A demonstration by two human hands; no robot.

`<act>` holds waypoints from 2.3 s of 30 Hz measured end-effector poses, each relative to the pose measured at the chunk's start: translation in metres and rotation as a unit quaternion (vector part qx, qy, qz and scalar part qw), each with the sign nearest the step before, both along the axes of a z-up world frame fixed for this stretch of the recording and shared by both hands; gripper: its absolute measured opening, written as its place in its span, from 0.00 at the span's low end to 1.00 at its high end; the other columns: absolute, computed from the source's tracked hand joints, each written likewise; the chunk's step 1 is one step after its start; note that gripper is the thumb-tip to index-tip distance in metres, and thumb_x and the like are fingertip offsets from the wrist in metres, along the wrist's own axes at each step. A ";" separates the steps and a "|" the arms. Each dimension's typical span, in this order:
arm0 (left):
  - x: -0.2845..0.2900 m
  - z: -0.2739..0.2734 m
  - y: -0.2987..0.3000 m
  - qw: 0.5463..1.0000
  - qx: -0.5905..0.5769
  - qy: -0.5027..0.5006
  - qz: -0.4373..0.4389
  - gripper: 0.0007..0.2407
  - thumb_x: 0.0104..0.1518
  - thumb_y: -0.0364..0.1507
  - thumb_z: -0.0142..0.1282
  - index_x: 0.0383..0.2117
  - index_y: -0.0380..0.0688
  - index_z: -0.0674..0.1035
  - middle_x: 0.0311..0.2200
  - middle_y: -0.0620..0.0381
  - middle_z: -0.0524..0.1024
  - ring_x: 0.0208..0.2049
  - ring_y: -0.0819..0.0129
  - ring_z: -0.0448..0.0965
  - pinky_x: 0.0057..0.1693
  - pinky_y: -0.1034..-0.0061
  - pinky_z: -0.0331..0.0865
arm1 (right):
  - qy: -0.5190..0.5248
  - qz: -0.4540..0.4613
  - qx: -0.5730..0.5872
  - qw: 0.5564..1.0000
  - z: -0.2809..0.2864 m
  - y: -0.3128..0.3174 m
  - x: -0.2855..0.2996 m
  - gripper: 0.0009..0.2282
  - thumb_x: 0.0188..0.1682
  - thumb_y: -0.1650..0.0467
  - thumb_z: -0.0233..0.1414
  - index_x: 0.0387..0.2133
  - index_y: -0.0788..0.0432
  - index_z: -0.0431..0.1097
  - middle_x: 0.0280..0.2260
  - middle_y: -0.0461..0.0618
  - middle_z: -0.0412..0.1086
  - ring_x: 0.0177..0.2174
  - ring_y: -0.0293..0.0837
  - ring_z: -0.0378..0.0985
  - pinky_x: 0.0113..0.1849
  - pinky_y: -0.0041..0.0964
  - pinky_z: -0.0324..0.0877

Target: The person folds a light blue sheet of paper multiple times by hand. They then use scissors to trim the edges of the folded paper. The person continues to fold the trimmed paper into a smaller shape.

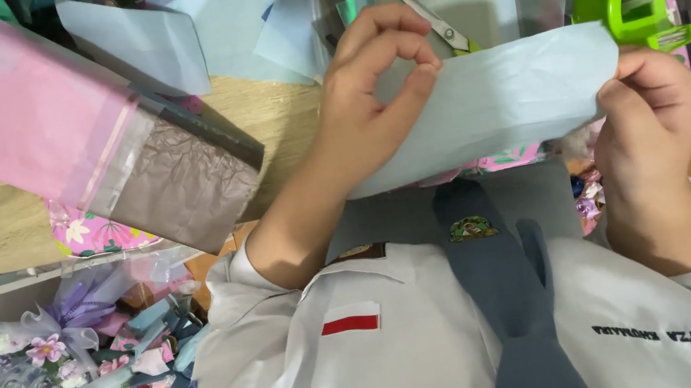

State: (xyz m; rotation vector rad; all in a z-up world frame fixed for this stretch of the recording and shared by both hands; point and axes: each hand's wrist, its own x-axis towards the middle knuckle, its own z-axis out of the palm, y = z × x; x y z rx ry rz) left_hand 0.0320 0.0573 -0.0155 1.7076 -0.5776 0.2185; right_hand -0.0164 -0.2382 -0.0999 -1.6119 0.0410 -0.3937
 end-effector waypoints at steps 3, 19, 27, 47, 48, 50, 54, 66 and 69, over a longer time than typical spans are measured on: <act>0.000 0.004 0.002 0.999 0.009 -0.006 -0.033 0.02 0.66 0.26 0.50 0.35 0.47 0.76 0.48 0.56 0.71 0.52 0.63 0.75 0.63 0.68 0.67 | 0.032 0.029 -0.044 0.998 0.020 0.007 -0.003 0.04 0.54 0.79 0.50 0.36 0.61 0.70 0.36 0.44 0.70 0.40 0.35 0.70 0.47 0.30 0.66; -0.009 -0.010 -0.010 0.997 0.037 0.068 -0.029 0.01 0.64 0.29 0.52 0.35 0.53 0.75 0.35 0.68 0.74 0.22 0.78 0.61 0.35 0.83 0.61 | -0.257 -0.057 -0.376 0.888 0.058 0.045 0.000 0.11 0.60 0.74 0.55 0.51 0.68 0.63 0.48 0.63 0.53 0.48 0.62 0.62 0.52 0.57 0.57; -0.022 -0.016 -0.022 0.997 0.065 0.003 -0.034 0.05 0.60 0.32 0.61 0.39 0.53 0.77 0.35 0.66 0.72 0.34 0.78 0.72 0.35 0.83 0.64 | -0.244 0.117 -0.277 0.922 0.045 0.062 -0.004 0.04 0.54 0.75 0.60 0.37 0.65 0.76 0.34 0.58 0.70 0.33 0.53 0.69 0.43 0.49 0.62; -0.016 -0.017 -0.021 0.989 0.107 0.028 -0.097 0.04 0.60 0.27 0.60 0.37 0.52 0.77 0.36 0.63 0.74 0.24 0.74 0.61 0.35 0.81 0.59 | -0.140 -0.110 -0.739 0.650 -0.001 -0.040 -0.043 0.09 0.55 0.67 0.69 0.31 0.45 0.74 0.33 0.37 0.69 0.39 0.45 0.72 0.36 0.40 0.52; -0.017 -0.017 -0.024 0.990 0.106 0.024 -0.095 0.05 0.60 0.25 0.60 0.37 0.52 0.77 0.36 0.64 0.75 0.24 0.75 0.60 0.34 0.81 0.58 | -0.147 -0.077 -0.740 0.652 -0.003 -0.040 -0.045 0.11 0.57 0.70 0.67 0.29 0.49 0.71 0.30 0.40 0.68 0.35 0.47 0.71 0.32 0.40 0.51; -0.019 -0.014 -0.031 0.988 0.103 0.013 -0.115 0.05 0.59 0.25 0.59 0.37 0.50 0.76 0.35 0.62 0.74 0.26 0.73 0.63 0.34 0.80 0.59 | -0.144 -0.066 -0.727 0.668 0.000 -0.041 -0.049 0.10 0.56 0.71 0.66 0.27 0.51 0.73 0.30 0.41 0.70 0.36 0.48 0.71 0.35 0.37 0.59; -0.023 -0.013 -0.044 0.982 0.088 -0.050 -0.157 0.03 0.62 0.24 0.57 0.38 0.47 0.76 0.35 0.57 0.73 0.32 0.71 0.72 0.34 0.80 0.61 | -0.107 -0.073 -0.726 0.676 -0.007 -0.040 -0.060 0.07 0.55 0.67 0.67 0.29 0.47 0.78 0.32 0.37 0.73 0.35 0.47 0.71 0.30 0.43 0.53; -0.033 -0.025 -0.061 0.981 0.046 -0.065 -0.178 0.02 0.61 0.28 0.58 0.36 0.47 0.80 0.30 0.59 0.76 0.16 0.72 0.66 0.24 0.78 0.66 | -0.056 -0.081 -0.736 0.670 -0.028 -0.015 -0.072 0.09 0.49 0.61 0.55 0.40 0.43 0.80 0.36 0.40 0.74 0.41 0.45 0.77 0.37 0.44 0.71; -0.038 -0.020 -0.064 0.979 0.051 -0.068 -0.187 0.01 0.61 0.27 0.58 0.36 0.47 0.80 0.29 0.59 0.76 0.16 0.71 0.66 0.24 0.77 0.66 | -0.038 -0.090 -0.681 0.726 -0.017 -0.022 -0.071 0.07 0.49 0.64 0.59 0.38 0.43 0.81 0.36 0.42 0.74 0.41 0.49 0.77 0.34 0.49 0.72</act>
